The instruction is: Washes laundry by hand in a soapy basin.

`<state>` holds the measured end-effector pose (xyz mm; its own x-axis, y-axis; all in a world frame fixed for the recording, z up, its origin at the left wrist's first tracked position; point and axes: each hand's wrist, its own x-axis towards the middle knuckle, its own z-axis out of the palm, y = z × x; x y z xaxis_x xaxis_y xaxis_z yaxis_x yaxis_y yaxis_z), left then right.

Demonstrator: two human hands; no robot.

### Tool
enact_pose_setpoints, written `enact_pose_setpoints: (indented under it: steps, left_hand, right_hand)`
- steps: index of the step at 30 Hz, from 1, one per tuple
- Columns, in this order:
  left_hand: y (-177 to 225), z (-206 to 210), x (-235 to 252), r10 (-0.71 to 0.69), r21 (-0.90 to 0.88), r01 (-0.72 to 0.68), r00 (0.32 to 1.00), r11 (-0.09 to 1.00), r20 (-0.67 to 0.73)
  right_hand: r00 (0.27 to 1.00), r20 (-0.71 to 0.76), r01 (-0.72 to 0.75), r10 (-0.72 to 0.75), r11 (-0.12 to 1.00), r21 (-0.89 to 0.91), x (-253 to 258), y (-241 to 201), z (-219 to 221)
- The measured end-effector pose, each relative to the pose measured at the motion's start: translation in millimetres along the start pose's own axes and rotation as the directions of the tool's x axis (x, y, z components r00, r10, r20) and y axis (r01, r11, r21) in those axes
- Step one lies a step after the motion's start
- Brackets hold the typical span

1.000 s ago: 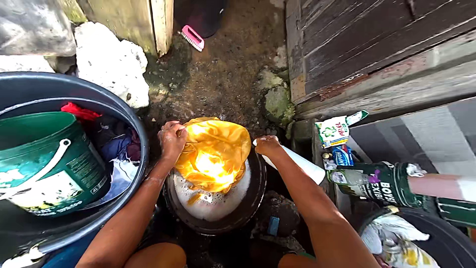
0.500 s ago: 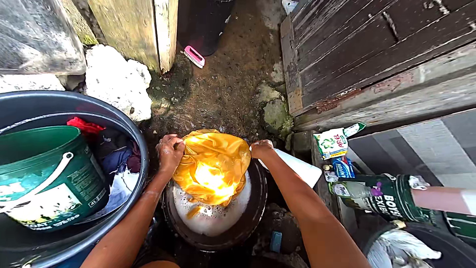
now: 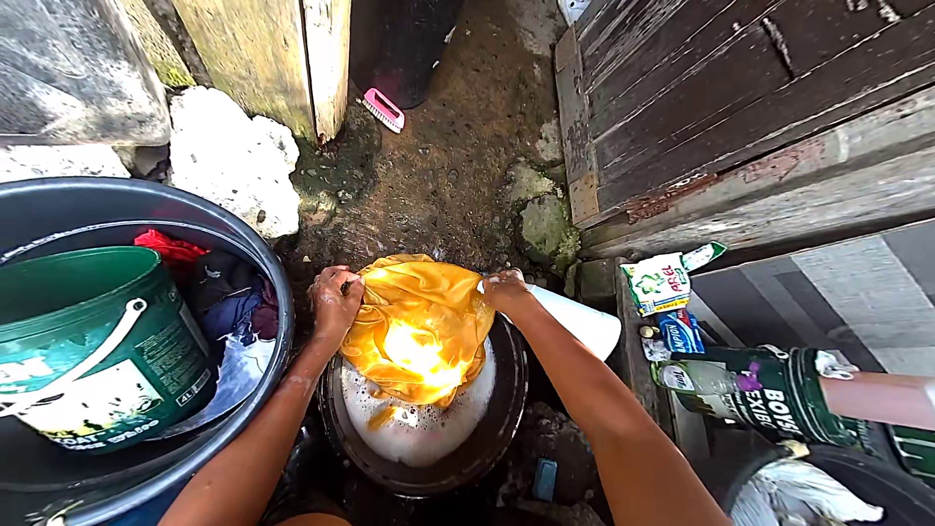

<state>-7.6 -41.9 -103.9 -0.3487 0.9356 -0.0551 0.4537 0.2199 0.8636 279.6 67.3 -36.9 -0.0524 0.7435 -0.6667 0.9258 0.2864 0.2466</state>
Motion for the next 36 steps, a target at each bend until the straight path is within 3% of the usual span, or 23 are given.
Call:
enact_pose_setpoints:
  steps: [2,6,9,16,21,24,33,36]
  left_hand:
    - [0.0,-1.2,0.6,0.004,-0.002,-0.004,1.0,1.0,-0.009]
    - [-0.7,-1.1,-0.5,-0.004,-0.011,0.004,1.0,1.0,0.004]
    - [-1.1,-1.3,-0.4,-0.011,-0.011,0.011,1.0,1.0,-0.001]
    - [1.4,-2.4,-1.0,-0.025,-0.017,0.025,1.0,1.0,0.012]
    - [1.9,-1.8,-1.3,-0.021,-0.027,0.021,1.0,0.999,0.011]
    - [-0.4,-2.8,-1.7,-0.023,-0.018,0.024,1.0,1.0,0.014]
    - [-5.6,-4.1,-12.1,0.065,-0.038,-0.066,0.998,0.997,-0.022]
    - [-5.2,-4.2,-14.7,0.066,-0.071,-0.067,0.998,0.995,-0.018]
  right_hand:
    - [0.998,-0.043,0.041,-0.041,0.999,-0.004,-1.1,-8.6,-10.9]
    - [0.998,0.058,0.021,-0.017,0.997,-0.071,5.2,-9.1,-17.5]
    - [1.0,-0.003,0.003,-0.003,0.999,-0.048,9.1,-4.9,-14.9]
    - [0.973,-0.097,0.208,-0.209,0.978,-0.028,-18.1,-56.9,-33.3]
    - [0.975,-0.067,0.201,-0.213,0.968,-0.152,-19.7,-91.3,-40.9]
    - [0.987,-0.049,0.133,-0.152,0.952,-0.276,-10.4,-94.2,-45.7]
    - [0.974,-0.06,0.193,-0.218,0.941,-0.278,-5.3,-107.2,-50.8]
    - [0.946,-0.086,0.282,-0.313,0.923,-0.263,-3.1,-102.0,-45.4]
